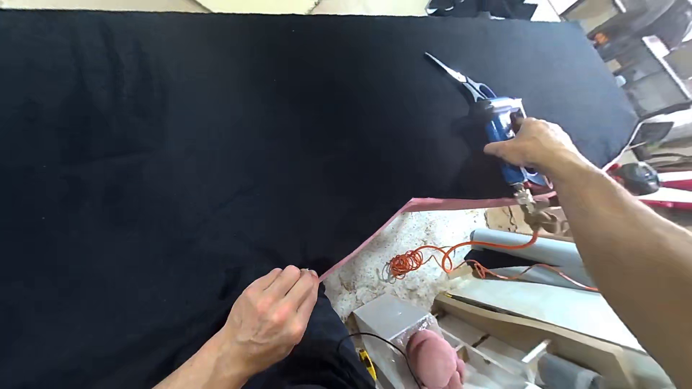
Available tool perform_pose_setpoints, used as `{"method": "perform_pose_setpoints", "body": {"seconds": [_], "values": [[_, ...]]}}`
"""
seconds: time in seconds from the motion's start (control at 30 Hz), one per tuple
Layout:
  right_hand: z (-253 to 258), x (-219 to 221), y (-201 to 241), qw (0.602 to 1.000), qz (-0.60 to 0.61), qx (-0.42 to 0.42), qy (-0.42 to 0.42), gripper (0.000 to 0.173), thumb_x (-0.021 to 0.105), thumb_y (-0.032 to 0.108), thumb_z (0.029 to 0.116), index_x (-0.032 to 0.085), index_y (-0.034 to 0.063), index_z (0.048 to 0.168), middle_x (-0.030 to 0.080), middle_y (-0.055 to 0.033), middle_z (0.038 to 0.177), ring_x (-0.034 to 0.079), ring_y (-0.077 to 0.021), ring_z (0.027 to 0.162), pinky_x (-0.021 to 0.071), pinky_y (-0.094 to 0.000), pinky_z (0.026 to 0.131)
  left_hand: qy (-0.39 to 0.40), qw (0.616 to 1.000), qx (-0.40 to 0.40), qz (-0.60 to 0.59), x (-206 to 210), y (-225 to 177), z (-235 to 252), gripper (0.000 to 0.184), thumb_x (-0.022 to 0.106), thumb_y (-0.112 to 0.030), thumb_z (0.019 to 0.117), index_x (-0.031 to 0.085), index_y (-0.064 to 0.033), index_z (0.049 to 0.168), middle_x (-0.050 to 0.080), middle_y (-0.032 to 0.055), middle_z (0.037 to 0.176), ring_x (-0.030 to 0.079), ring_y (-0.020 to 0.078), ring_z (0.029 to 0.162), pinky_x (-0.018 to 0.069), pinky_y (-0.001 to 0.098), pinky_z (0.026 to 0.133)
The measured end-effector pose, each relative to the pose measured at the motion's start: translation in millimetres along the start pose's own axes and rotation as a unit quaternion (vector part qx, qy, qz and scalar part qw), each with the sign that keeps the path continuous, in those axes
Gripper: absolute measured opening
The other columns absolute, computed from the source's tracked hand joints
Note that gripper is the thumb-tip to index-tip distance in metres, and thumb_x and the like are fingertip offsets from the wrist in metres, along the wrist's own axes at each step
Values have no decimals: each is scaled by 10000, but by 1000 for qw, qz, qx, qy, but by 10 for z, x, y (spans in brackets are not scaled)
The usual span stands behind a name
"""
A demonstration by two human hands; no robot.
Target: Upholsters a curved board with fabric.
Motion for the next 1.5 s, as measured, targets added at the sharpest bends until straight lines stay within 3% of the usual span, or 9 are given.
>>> {"method": "perform_pose_setpoints", "body": {"seconds": [0.1, 0.17, 0.33, 0.83, 1.07, 1.23, 1.33, 1.4, 1.5], "values": [[-821, -248, 46, 998, 64, 23, -20, 379, 648, 385, 890, 636, 7, 908, 630, -244, 795, 629, -438, 721, 466, -664, 598, -8, 1000, -11, 11, -8, -81, 23, 222, 543, -7, 972, 722, -23, 1102, 712, 85, 930, 700, 225, 794, 573, 327, 655], [-1701, -263, 83, 984, 173, 6, 26, 307, 643, 363, 954, 658, 59, 992, 656, -142, 719, 650, -311, 572, 553, -553, 521, -14, 999, -23, 17, 1, -152, 17, 229, 517, -4, 995, 724, -2, 1094, 709, 91, 927, 695, 228, 783, 565, 321, 643], [-3290, 255, 412, 925, 336, -115, 136, 283, 791, 266, 768, 702, 141, 1005, 694, 18, 749, 691, -138, 618, 603, -369, 537, -42, 999, -29, -10, 31, -202, 15, 207, 519, -11, 994, 726, 0, 995, 726, 104, 950, 713, 226, 796, 581, 315, 665], [-3614, 369, 817, 959, 198, -151, 138, 233, 771, 318, 745, 693, 128, 854, 654, 61, 654, 654, -73, 579, 546, -334, 504, -33, 996, -80, 21, 28, -379, -107, 258, 496, 22, 988, 731, 46, 1089, 728, 131, 986, 699, 242, 804, 567, 330, 674], [-3793, 512, 1029, 957, 183, -160, 161, 214, 755, 312, 756, 696, 126, 845, 641, 45, 645, 640, -90, 570, 523, -360, 499, -37, 995, -90, 30, 54, -459, -209, 259, 479, 12, 997, 736, 24, 1025, 723, 129, 966, 700, 249, 831, 569, 332, 706], [-3273, 253, 566, 965, 227, -118, 56, 343, 674, 377, 897, 675, 96, 1093, 689, -23, 771, 691, -187, 631, 600, -437, 540, -56, 986, -132, -85, -820, -235, -703, 260, 655, -171, 974, 728, -116, 1217, 743, 73, 1028, 708, 244, 946, 574, 412, 803], [-2373, -41, 342, 994, 51, -83, -54, 447, 642, 420, 975, 642, 19, 1173, 669, -266, 879, 661, -498, 813, 490, -729, 679, -26, 985, -167, -30, -1315, 57, -1079, 450, 671, -484, 944, 686, -203, 1296, 707, 46, 1216, 639, 249, 1180, 479, 499, 974], [-1655, 3, 220, 991, 9, -89, -96, 519, 629, 408, 968, 600, -35, 1237, 637, -393, 957, 611, -637, 911, 418, -820, 734, 22, 983, -184, 16, -1401, 200, -1190, 632, 639, -627, 886, 656, -205, 1357, 666, 64, 1323, 610, 294, 1253, 476, 563, 991], [-791, 149, 154, 991, -1, -98, -92, 571, 609, 401, 963, 558, -72, 1279, 601, -455, 1049, 570, -692, 996, 394, -847, 763, 63, 973, -222, 15, -1382, 256, -1176, 471, 736, -432, 876, 701, -222, 1296, 687, 64, 1226, 652, 295, 1150, 517, 541, 938]]}}
Point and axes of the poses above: each hand's wrist, its own z-axis towards the middle knuckle, its own x-axis out of the palm, y = z × x, the point moved 1 cm from there along z, towards the middle knuckle
